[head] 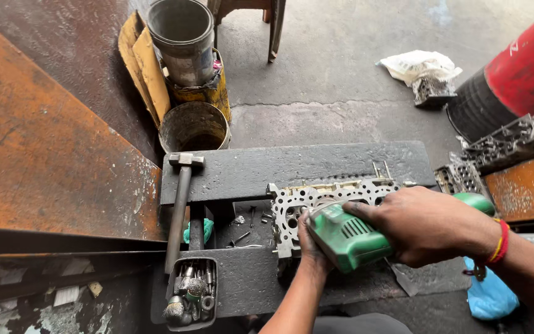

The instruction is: The person cleans an engine cylinder head by hand with a brush and then uses a power drill with a wire brush attachment to remove carbon deposits from the valve openings.

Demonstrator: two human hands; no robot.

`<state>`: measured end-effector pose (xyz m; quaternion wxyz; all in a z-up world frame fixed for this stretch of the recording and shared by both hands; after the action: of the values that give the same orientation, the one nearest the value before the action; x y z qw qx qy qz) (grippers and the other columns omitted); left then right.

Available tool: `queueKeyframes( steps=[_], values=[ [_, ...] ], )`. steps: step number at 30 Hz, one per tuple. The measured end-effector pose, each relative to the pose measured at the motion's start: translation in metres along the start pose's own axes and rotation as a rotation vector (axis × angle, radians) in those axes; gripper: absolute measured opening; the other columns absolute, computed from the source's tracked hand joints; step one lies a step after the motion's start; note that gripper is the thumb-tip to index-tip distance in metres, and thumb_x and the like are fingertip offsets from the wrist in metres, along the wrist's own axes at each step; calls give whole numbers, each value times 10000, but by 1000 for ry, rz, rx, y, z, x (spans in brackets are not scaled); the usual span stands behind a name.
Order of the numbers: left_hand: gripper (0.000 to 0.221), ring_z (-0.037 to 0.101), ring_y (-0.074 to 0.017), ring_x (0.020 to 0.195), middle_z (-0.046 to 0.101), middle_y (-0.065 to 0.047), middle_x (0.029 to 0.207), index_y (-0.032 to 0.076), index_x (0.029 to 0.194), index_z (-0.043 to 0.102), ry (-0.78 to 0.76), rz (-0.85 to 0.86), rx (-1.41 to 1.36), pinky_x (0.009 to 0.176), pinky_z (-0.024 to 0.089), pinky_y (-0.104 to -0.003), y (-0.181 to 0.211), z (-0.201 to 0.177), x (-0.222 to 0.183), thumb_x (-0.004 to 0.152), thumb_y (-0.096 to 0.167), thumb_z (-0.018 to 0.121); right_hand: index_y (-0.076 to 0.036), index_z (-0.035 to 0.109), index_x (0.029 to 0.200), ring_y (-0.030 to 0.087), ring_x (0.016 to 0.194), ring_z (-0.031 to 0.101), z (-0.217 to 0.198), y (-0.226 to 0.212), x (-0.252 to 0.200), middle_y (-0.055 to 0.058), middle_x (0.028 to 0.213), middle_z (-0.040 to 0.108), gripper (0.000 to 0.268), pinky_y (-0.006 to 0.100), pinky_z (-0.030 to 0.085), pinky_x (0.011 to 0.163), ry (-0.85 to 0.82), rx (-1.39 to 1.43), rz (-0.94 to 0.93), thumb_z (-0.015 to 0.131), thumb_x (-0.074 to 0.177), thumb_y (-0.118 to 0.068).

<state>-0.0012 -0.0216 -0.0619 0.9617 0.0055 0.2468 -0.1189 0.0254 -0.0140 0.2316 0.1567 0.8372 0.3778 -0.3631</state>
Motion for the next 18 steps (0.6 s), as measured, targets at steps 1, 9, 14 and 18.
queueKeyframes(
  steps=[1,9,14,18],
  values=[
    [841,677,-379,1108,678,-223,1250,43,1314,610,-1,8,-10,964,577,-503,2,4,0,819,700,437,-264,245,1629,356,891,695,2,2,0,145,943,706,1085,481,554,806,-27,-8,20,789,691,-220],
    [622,693,-297,1021,733,-132,1128,73,1232,668,131,-17,118,938,556,-451,-11,-19,16,885,573,542,-302,20,1677,257,902,771,112,55,-35,151,967,791,1264,355,552,871,-227,264,404,868,749,-434],
    [430,713,-268,864,746,-115,930,58,1044,686,6,-115,210,851,588,-419,-29,-6,-1,881,444,593,-316,172,1630,232,1189,705,256,94,-44,89,1349,708,1318,363,520,1079,223,766,357,979,591,-407],
    [292,703,-246,826,724,-91,892,103,954,677,125,-196,110,824,594,-400,-75,6,-45,873,382,649,-346,172,1620,237,1260,671,340,133,-76,73,1460,615,1160,378,486,1117,284,817,388,877,699,-371]
  ],
)
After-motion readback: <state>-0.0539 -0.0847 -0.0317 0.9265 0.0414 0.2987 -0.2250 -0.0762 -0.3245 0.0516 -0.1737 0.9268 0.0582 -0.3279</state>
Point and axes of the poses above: each hand's wrist, its own x-axis towards the middle knuckle, its own z-axis out of the palm, y = z × x, the point moved 10 cm from there along x, towards the middle knuckle
